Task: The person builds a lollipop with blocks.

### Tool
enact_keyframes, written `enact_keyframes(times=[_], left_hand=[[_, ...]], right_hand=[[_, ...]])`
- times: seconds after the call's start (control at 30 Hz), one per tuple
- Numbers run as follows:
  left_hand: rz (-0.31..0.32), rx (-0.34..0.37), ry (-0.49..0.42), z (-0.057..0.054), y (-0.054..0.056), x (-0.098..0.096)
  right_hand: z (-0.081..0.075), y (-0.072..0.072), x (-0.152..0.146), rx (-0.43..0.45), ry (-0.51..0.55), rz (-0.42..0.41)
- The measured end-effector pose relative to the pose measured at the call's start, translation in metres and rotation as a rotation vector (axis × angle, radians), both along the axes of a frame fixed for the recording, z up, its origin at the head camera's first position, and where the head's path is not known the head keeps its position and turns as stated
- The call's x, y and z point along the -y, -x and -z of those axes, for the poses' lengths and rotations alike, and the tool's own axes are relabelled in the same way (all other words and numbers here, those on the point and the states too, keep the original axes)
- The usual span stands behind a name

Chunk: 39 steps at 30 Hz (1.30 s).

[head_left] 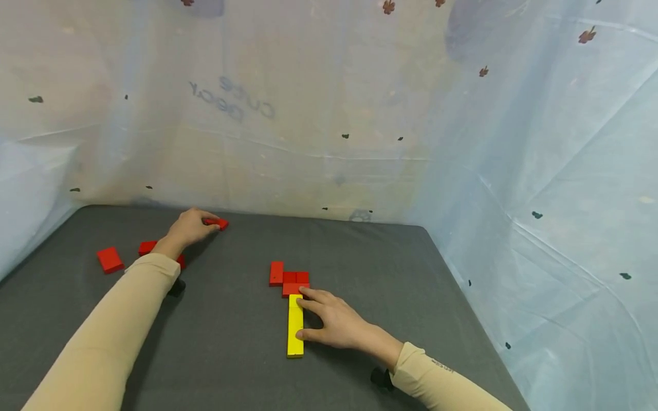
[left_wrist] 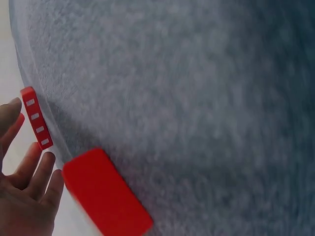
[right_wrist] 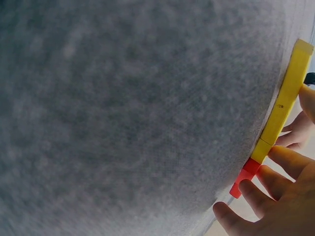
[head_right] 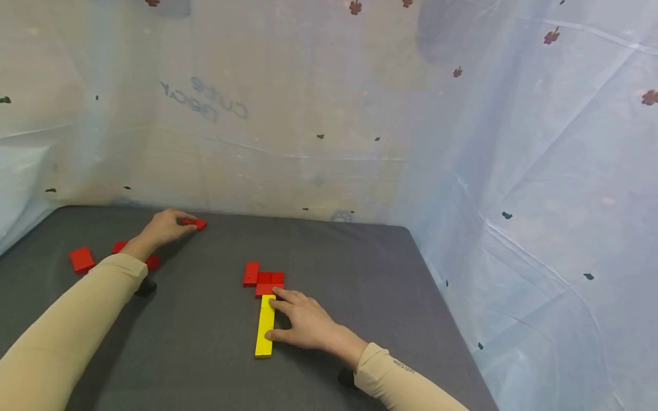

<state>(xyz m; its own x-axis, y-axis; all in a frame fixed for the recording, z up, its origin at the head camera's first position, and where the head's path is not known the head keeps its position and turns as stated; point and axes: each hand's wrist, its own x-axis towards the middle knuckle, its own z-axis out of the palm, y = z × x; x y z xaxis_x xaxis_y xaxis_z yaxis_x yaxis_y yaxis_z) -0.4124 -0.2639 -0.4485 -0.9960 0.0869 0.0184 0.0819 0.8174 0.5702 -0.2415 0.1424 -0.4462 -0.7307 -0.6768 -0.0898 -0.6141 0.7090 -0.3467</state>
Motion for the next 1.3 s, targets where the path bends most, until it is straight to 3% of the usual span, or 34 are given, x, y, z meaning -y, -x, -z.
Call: enact_keyframes(times=[0.53,0.7,1.03,1.3], left_hand=[[-0.064,-0.075,-0.028,0.005,0.000,-0.003],[-0.059,-0.092,-0.037,0.010,0.001,-0.004],[0.032,-0.067,-0.058,-0.004,-0.005,-0.012],[0.162,-0.130,-0.073,-0.012,-0.014,-0.030]], right_hand=[[0.002,0.001,0.001,-0.008,-0.004,-0.007],[0.003,-0.001,0.001,0.001,0.001,-0.003],[0.000,-0.001,-0.001,0.007,0.007,0.004],[0.001,0.000,-0.002,-0.005,-0.002,0.006]])
